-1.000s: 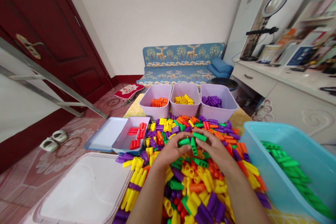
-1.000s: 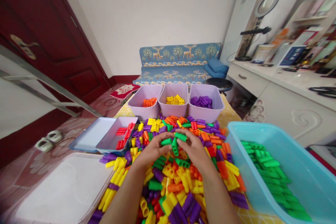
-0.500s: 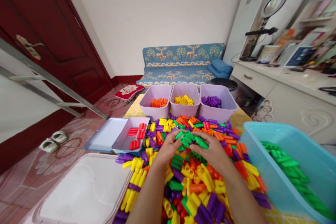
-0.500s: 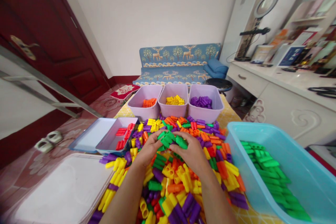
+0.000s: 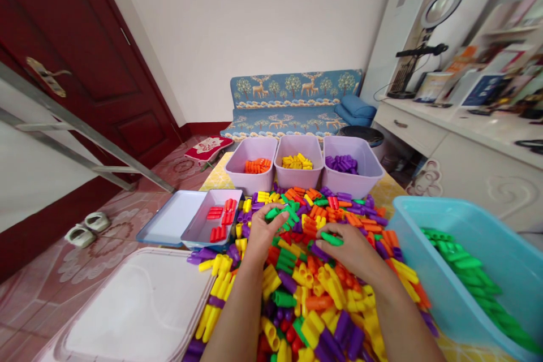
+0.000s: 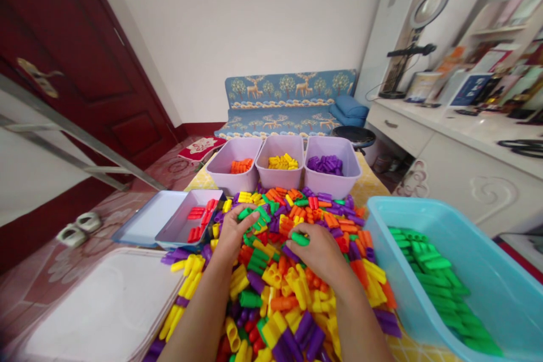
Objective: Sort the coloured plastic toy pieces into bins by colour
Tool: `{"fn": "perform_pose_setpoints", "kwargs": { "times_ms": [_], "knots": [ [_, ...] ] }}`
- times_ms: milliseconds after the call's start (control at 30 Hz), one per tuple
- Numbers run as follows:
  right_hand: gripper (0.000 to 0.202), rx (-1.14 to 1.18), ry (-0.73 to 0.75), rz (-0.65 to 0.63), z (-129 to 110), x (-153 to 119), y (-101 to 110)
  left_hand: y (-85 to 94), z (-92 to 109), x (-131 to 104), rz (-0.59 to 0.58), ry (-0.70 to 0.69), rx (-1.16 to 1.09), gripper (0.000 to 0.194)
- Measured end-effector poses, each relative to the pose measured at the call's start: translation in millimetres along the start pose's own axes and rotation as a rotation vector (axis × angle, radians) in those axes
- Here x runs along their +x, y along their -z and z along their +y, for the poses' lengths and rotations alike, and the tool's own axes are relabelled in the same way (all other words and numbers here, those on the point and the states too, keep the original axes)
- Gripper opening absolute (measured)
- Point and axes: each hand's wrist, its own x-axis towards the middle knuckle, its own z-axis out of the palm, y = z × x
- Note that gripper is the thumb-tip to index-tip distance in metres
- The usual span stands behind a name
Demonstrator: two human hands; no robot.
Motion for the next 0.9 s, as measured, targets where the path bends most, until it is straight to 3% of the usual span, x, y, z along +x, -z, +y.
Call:
{"fn": "perform_pose_setpoints", "kwargs": {
  "times_ms": [67, 133, 233, 300, 433, 500, 633, 767, 900],
  "knots": [
    [0.018, 0.049, -0.013, 0.056, 0.2, 0.2, 2.1, 1.0, 1.7, 0.2, -0.043, -0.034, 0.043, 0.027],
    [0.028, 0.14, -0.07, 0.089, -3.5, 0.1, 0.5, -1.9, 6.7, -2.2, -0.162, -0.062, 0.105, 0.023],
    [0.045, 0.312, -0.169, 0.035, -11.0, -0.9, -8.3, -9.0, 16.7, -8.3, -0.333, -0.056, 0.141, 0.027],
    [0.052, 0.391, -0.179, -0.006, -12.8, -1.5, -15.3, -12.0, 21.8, -11.8, -0.374, -0.064, 0.143, 0.03],
    [0.034, 0.331, -0.13, 0.036, -6.7, -0.9, -19.4, -8.6, 24.8, -12.5, -0.393, -0.11, 0.273, 0.032],
    [0.024, 0.227, -0.095, 0.09, -3.2, -0.1, -14.8, -2.0, 25.3, -10.8, -0.367, -0.135, 0.433, 0.032],
    [0.026, 0.037, 0.041, 0.118, -4.4, 0.2, -1.0, 18.0, 34.1, -11.2, -0.347, -0.103, 0.868, 0.036],
    [0.021, 0.046, 0.094, 0.001, -11.5, -1.6, 1.3, 28.7, 47.0, -18.4, -0.496, 0.016, 1.142, 0.04],
    [0.019, -0.014, 0.088, -0.169, -13.8, -4.6, -13.1, 17.0, 45.6, -23.6, -0.538, 0.008, 1.275, 0.043]
  ]
}}
